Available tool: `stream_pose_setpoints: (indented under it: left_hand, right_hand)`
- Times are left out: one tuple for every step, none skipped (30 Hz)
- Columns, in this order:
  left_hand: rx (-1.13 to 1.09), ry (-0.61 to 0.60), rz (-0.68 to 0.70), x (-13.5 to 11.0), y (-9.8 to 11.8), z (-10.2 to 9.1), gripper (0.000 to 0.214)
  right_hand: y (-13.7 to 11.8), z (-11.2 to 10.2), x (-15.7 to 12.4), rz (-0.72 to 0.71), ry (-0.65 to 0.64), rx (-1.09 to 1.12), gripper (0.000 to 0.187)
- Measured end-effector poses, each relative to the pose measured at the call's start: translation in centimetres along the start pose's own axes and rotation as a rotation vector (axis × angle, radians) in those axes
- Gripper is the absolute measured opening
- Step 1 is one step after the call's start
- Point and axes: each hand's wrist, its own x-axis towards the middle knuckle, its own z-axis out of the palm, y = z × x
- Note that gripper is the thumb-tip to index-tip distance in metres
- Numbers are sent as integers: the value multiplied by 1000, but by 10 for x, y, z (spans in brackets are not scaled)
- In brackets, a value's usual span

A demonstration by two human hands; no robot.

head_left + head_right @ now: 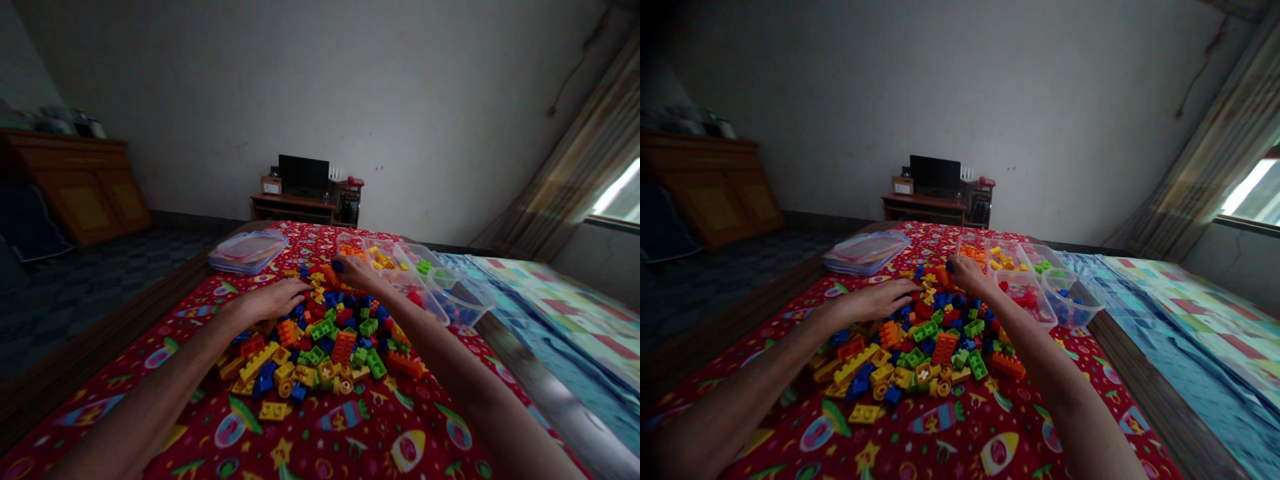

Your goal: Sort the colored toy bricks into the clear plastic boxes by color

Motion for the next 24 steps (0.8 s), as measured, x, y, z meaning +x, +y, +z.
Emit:
stream_pose_setpoints:
  left_hand:
    - [2, 0, 7, 0, -1, 1, 38]
    - [2, 1, 12, 1, -1, 1, 38]
    - [-4, 4, 16, 1, -2, 2, 37]
    - [-17, 9, 16, 1, -3, 2, 37]
    - [-36, 14, 15, 2, -4, 3, 37]
    - [-57, 16, 14, 2, -4, 3, 37]
    - [-75, 14, 12, 2, -5, 3, 38]
    - [-87, 9, 10, 2, -6, 4, 39]
    - [-94, 5, 9, 2, -6, 4, 39]
    - [-97, 3, 9, 2, -7, 4, 40]
    - [-99, 4, 10, 2, -7, 4, 40]
    - [-103, 8, 11, 3, -8, 5, 40]
    - [-107, 12, 13, 3, -8, 5, 40]
    - [-110, 15, 16, 3, -9, 6, 41]
    - [-108, 15, 19, 3, -9, 7, 41]
    - [-99, 11, 19, 3, -10, 7, 42]
    - [-85, 6, 18, 3, -10, 7, 42]
    - [-70, -1, 18, 3, -10, 8, 42]
    - [-57, -6, 16, 3, -10, 8, 43]
    - [-48, -13, 12, 3, -10, 7, 43]
    - [-43, -17, 10, 3, -10, 7, 43]
    - [-41, -19, 11, 3, -10, 7, 42]
    - [-42, -19, 15, 4, -10, 6, 42]
    - [-44, -18, 20, 4, -10, 6, 42]
  right_hand:
    - [2, -2, 0, 3, 12, 23, 47]
    - [5, -4, -1, 10, 21, 46, 47]
    - [7, -8, -3, 20, 32, 65, 47]
    - [9, -13, -5, 31, 49, 78, 45]
    - [12, -19, -9, 43, 73, 85, 44]
    - [16, -25, -13, 60, 102, 90, 42]
    - [20, -32, -19, 79, 131, 98, 41]
    - [25, -39, -25, 98, 158, 112, 40]
    - [32, -45, -33, 119, 183, 131, 39]
    - [41, -51, -41, 151, 208, 151, 36]
    - [52, -57, -50, 194, 239, 166, 34]
    - [64, -62, -59, 250, 277, 170, 33]
    - [77, -67, -68, 325, 328, 150, 32]
    - [92, -71, -78, 400, 376, 114, 33]
    - [106, -74, -87, 468, 418, 64, 34]
    - [120, -77, -97, 523, 450, 13, 35]
    - [133, -79, -105, 573, 468, -36, 37]
    - [145, -80, -113, 619, 476, -81, 38]
    - [155, -80, -120, 659, 472, -122, 39]
    - [164, -80, -127, 695, 454, -158, 39]
    - [171, -79, -132, 728, 421, -186, 39]
    - [177, -77, -136, 756, 372, -203, 38]
    - [181, -76, -139, 774, 315, -207, 37]
    - [184, -74, -141, 777, 268, -203, 36]
